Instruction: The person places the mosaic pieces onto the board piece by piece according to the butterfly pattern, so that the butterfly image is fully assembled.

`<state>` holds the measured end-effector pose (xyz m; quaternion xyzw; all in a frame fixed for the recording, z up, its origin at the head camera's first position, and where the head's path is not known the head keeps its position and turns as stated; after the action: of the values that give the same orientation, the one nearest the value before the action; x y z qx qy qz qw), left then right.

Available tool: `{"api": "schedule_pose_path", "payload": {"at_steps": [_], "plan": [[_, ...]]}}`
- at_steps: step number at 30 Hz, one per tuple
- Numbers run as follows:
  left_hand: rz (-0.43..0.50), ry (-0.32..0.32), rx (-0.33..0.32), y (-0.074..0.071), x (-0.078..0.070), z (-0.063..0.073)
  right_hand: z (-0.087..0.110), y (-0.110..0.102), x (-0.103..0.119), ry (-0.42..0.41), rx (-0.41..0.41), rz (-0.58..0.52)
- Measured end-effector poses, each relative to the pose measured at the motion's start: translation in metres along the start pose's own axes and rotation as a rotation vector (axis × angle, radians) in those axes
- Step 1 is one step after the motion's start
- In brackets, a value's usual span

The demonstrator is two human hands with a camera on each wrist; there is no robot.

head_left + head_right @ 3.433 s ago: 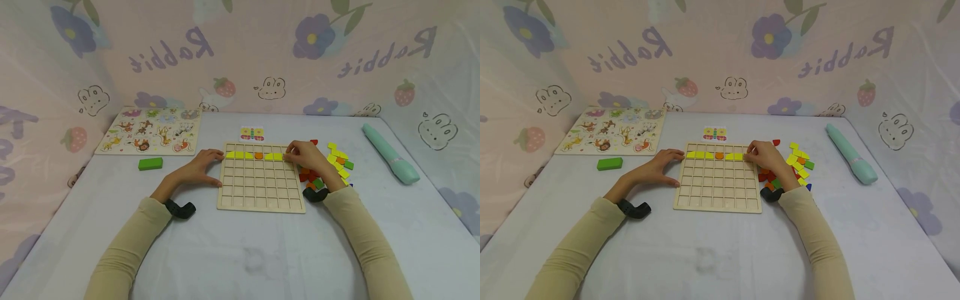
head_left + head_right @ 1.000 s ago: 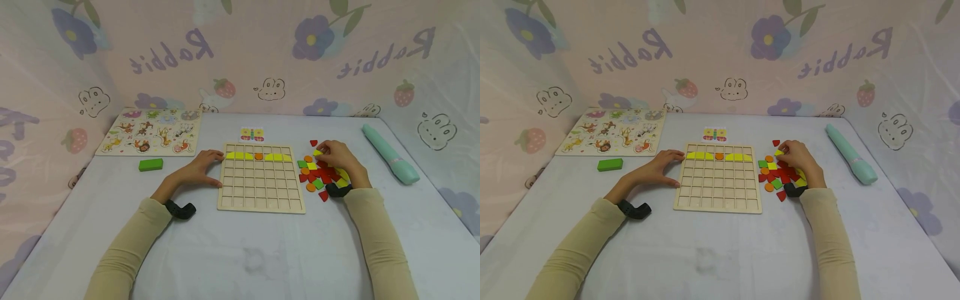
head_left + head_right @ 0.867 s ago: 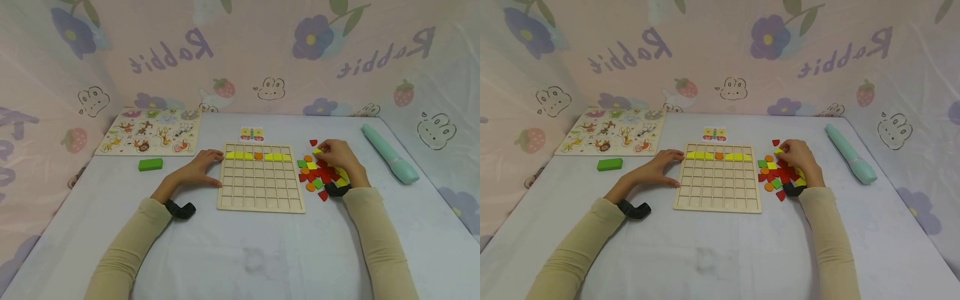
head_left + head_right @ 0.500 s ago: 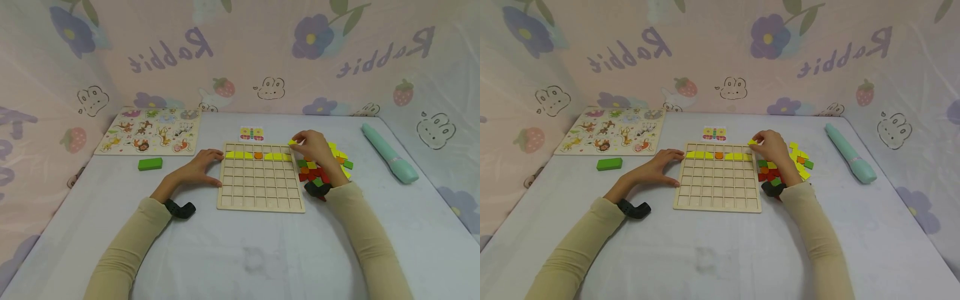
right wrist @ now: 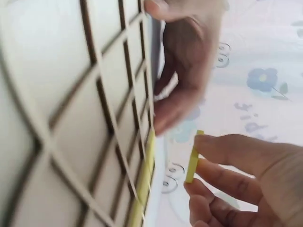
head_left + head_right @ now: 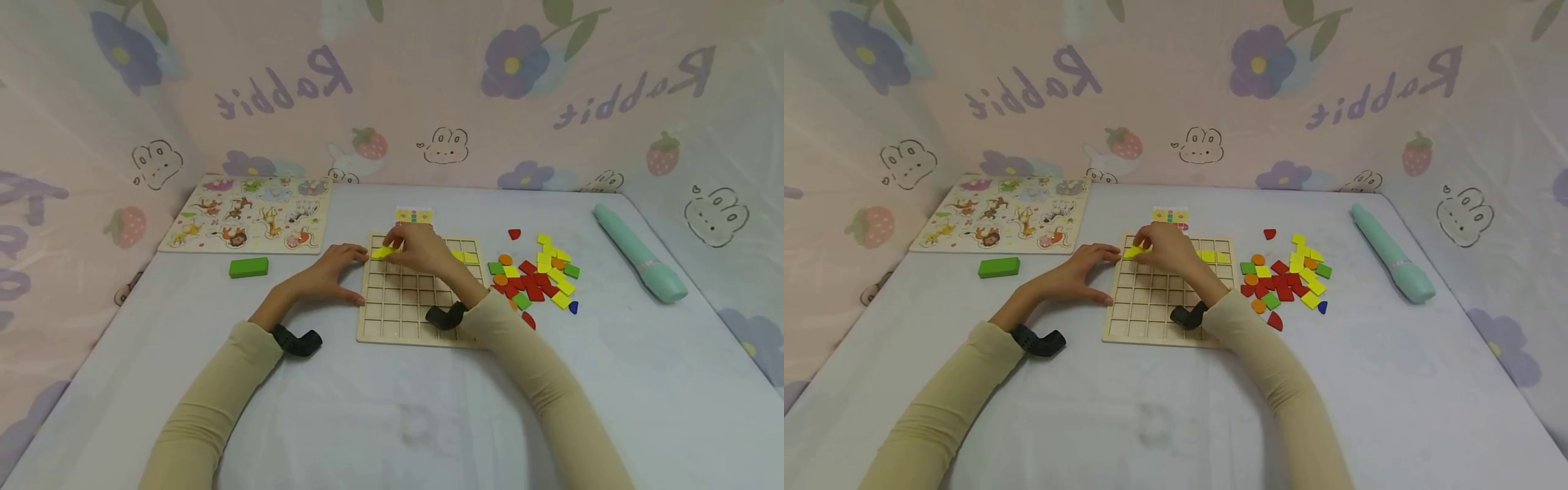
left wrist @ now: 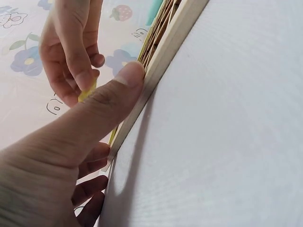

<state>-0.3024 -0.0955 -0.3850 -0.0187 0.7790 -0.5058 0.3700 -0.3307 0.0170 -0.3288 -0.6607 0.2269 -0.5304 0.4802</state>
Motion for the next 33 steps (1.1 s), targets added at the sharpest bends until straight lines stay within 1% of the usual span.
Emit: {"api": "schedule_pose_path", "payload": {"at_steps": [5, 9, 11, 19, 27, 33], "plan": [[0.002, -0.008, -0.002, -0.001, 0.0, 0.001, -0.008, 0.019, 0.004, 0.019, 0.044, 0.026], [0.008, -0.011, -0.001, -0.001, -0.002, 0.001, -0.011, 0.027, 0.003, 0.041, 0.077, 0.033], [0.008, -0.01, 0.001, 0.0, -0.001, 0.001, -0.011, 0.029, 0.003, 0.042, 0.086, 0.025], [0.008, -0.017, 0.001, -0.001, -0.001, 0.002, -0.012, 0.034, 0.005, -0.001, 0.098, -0.026], [0.008, -0.006, 0.001, -0.002, -0.005, 0.001, -0.012, 0.034, 0.003, -0.012, 0.085, -0.068], [0.009, -0.004, -0.001, -0.002, -0.005, 0.002, -0.011, 0.033, 0.004, -0.031, 0.074, -0.052]]}}
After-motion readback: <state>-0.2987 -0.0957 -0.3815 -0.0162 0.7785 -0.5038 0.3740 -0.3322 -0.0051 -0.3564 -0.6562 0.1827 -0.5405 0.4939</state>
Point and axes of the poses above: each hand's wrist, its own z-axis away from the middle knuckle, its own y-axis out of the palm, x = y × z, the point moved 10 cm from there along -z, towards the middle knuckle, and after that the axes turned 14 degrees about y, right-handed, at the moved point
